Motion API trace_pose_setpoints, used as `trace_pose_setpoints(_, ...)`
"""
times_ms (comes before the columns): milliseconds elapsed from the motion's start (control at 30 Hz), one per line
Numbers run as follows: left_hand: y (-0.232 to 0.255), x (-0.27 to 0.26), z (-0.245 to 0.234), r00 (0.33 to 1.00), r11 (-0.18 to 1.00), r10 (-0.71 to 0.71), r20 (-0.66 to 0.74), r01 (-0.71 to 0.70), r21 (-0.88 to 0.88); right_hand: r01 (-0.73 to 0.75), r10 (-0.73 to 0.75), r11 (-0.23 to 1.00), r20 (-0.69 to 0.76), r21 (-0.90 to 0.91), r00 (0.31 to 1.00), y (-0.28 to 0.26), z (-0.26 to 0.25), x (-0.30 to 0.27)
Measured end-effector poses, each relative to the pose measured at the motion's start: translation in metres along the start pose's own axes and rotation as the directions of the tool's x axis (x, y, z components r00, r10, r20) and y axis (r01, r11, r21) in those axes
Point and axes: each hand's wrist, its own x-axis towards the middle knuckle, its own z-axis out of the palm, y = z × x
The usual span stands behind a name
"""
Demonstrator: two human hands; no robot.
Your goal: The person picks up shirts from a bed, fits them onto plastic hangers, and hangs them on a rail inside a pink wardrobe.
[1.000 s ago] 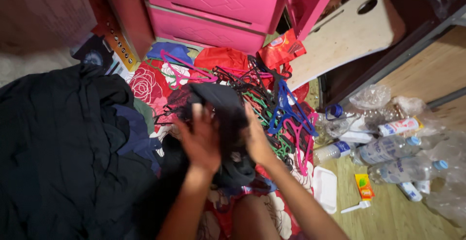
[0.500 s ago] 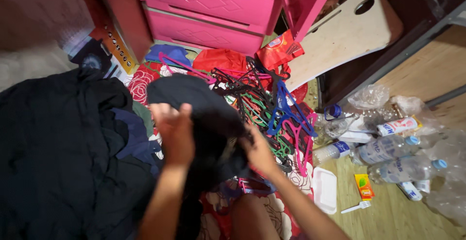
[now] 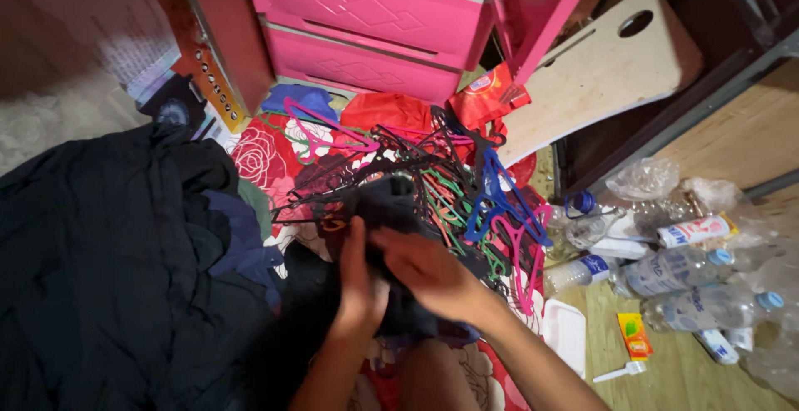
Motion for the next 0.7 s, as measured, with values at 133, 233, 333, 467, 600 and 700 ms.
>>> trace_pose_setpoints(133,0.023,0.003,0.010,0.987,0.934,-0.150,0.059,0.161,-0.319,0.184,-0.197,0.980,-0.275,-0.070,0.941,-0.003,-0.024,-0.001)
trace_pose_setpoints(233,0.041,-0.004,0.015,0.980,0.923,-0.187,0.069,0.199,-0.328,0.255,-0.305,0.944,-0.269,-0.208,0.913,0.022,-0.032,0.009)
trace_pose_setpoints(333,0.058,0.002,0.008,0.987,0.960,-0.134,0.091,0.152,-0.236,-0.061,0.057,0.973,0.024,0.222,0.998,0.067,0.009,-0.005)
trace_pose_setpoints(467,0.083,0.021,-0.011,0.998,0.998,0.053,0.017,-0.053,0.014,-0.274,0.272,0.961,0.101,0.015,0.957,0.134,0.036,-0.034)
trace_pose_setpoints(600,0.123,0.019,-0.023,0.963,0.908,-0.178,0.204,0.081,0.410,-0.487,0.485,0.872,-0.048,-0.056,0.873,0.144,0.015,-0.034)
trace_pose_setpoints(700,0.136,0.021,-0.002,0.902,0.487,-0.281,0.328,-0.160,0.858,0.117,-0.120,0.993,-0.214,-0.026,0.969,0.115,-0.003,-0.006)
